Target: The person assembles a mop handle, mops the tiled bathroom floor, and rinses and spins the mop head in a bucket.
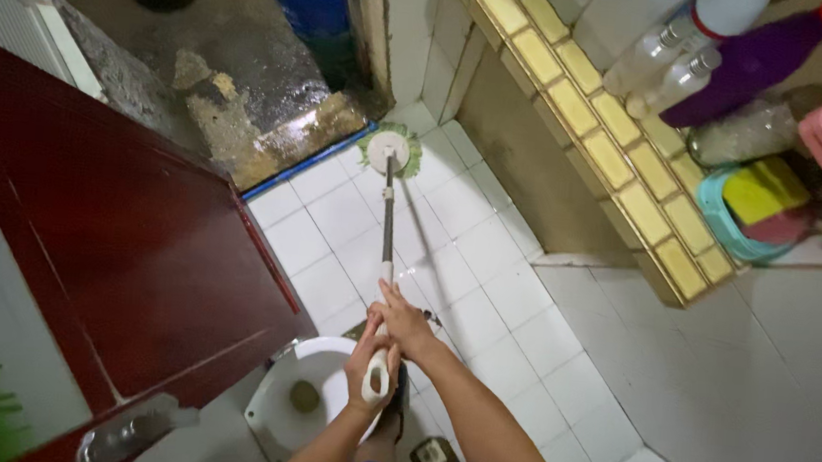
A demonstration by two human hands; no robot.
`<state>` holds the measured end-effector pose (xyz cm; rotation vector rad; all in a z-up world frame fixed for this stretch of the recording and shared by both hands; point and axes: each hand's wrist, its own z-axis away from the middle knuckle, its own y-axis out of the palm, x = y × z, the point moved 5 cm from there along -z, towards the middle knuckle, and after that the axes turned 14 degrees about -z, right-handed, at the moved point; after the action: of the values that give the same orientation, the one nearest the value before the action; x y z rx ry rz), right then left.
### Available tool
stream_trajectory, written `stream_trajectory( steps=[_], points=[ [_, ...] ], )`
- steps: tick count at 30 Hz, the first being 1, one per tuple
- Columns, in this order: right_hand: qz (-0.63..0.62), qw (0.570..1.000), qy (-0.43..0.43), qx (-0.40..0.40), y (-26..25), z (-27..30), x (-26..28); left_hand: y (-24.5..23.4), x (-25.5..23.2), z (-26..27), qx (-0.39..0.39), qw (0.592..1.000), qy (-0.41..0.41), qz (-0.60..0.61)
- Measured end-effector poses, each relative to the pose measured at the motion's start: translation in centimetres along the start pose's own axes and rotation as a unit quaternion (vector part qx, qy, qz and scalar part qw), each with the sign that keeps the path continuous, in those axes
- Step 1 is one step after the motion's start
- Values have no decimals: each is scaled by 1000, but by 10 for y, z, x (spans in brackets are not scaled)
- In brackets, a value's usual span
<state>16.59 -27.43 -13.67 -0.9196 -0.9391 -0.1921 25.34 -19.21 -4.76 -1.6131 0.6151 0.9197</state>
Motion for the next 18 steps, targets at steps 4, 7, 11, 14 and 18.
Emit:
stream_trajectory(
  steps=[4, 7, 11, 14, 18],
  points=[
    [-21, 998, 19, -53, -5, -74, -62, 25, 4, -59, -46, 994, 54, 83],
    [-294, 930, 190, -115, -21, -72, -87, 20, -6, -70, -74, 996, 43, 24],
    [-399, 867, 290, -72, 3, -8, -41, 10, -9, -13, 73, 990, -111, 47],
    [24, 995, -66, -74, 5, 36, 14, 3, -10, 20, 14, 995, 53, -88],
    [-340, 910, 235, -43, -4, -16, -34, 17, 5, -17, -76, 990, 111, -34]
  ],
)
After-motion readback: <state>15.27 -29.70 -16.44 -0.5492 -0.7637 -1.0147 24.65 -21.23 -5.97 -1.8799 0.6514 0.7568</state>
